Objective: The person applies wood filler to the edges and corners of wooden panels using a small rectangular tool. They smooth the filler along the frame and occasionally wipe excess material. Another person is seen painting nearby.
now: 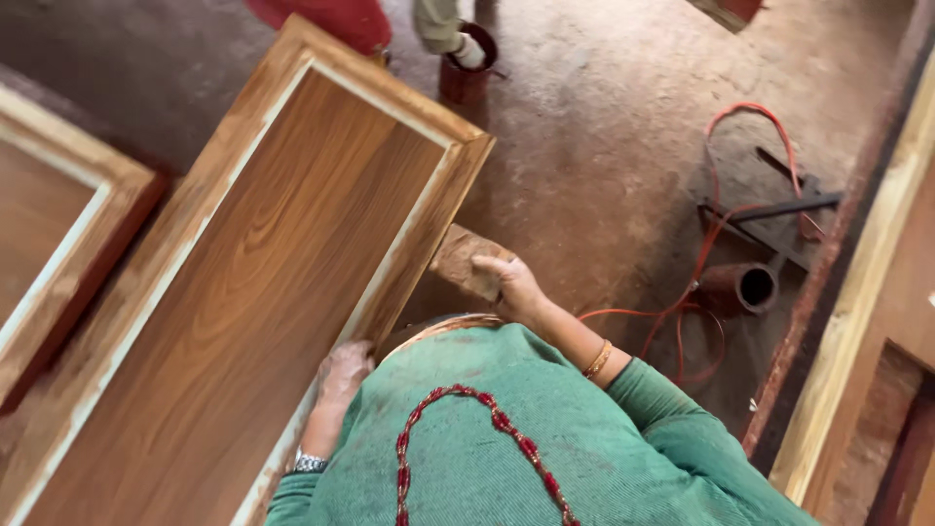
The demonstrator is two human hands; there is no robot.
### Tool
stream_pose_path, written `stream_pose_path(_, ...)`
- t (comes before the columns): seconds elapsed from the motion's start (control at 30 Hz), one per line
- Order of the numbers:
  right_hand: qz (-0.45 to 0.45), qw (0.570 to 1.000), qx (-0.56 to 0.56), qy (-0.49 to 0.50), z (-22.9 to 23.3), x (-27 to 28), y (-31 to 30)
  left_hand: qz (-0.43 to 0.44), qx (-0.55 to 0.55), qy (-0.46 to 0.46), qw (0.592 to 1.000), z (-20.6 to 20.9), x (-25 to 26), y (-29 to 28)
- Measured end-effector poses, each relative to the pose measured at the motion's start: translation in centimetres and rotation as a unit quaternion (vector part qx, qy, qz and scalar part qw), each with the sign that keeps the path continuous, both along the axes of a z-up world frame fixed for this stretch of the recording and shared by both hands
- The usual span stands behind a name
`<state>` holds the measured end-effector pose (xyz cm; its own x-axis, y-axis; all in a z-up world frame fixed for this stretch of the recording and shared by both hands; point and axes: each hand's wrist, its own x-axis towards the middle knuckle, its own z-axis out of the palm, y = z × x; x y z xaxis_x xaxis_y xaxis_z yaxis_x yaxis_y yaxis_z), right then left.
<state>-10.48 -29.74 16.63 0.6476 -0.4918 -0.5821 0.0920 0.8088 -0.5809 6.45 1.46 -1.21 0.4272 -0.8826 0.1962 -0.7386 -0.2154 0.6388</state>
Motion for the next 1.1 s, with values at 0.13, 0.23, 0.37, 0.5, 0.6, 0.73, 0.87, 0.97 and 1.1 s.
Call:
stream_pose_path(0.13, -0.005, 1.0, 0.019, -0.024, -0.7, 0.7, 0.1, 0.01, 0.381, 0.12, 0.917, 1.8, 1.4, -2.4)
stream_pose_path(0.23, -0.012, 0.999, 0.026, -0.022, -1.3, 0.7, -1.3, -0.01, 0.362, 0.134, 0.922, 3.0, 2.0, -5.5)
stream_pose_path(0.37, -0.023, 0.999, 0.026, -0.009, -2.1, 1.0, -4.8, -0.037, 0.384, 0.139, 0.912, 4.5, 3.3, -9.3)
stream_pose_path(0.5, -0.006, 0.999, 0.032, -0.021, -2.8, 1.0, -10.7, 0.008, 0.376, 0.163, 0.912, 5.5, 3.2, -13.7)
stream_pose_path(0.6, -0.015, 0.999, 0.036, -0.015, -2.7, 0.6, -17.1, 0.043, 0.077, 0.109, 0.99, 5.5, 2.8, -18.2)
stream_pose_path(0.73, -0.052, 0.997, 0.062, -0.019, -1.6, -1.9, -25.4, 0.154, 0.087, -0.083, 0.981, 4.6, 4.1, -23.1)
stream_pose_path(0.87, 0.02, 0.989, 0.069, -0.128, 0.2, -3.7, -33.5, 0.261, 0.314, -0.019, 0.913, 3.1, 8.0, -27.6)
stream_pose_path(0.97, -0.011, 0.994, 0.078, -0.077, 0.3, -3.4, -36.9, 0.274, 0.382, -0.006, 0.882, 2.5, 8.9, -28.7)
stream_pose_path(1.1, -0.016, 0.994, 0.099, -0.039, -0.6, -2.8, -39.5, 0.289, 0.423, 0.011, 0.859, 2.9, 9.0, -30.1)
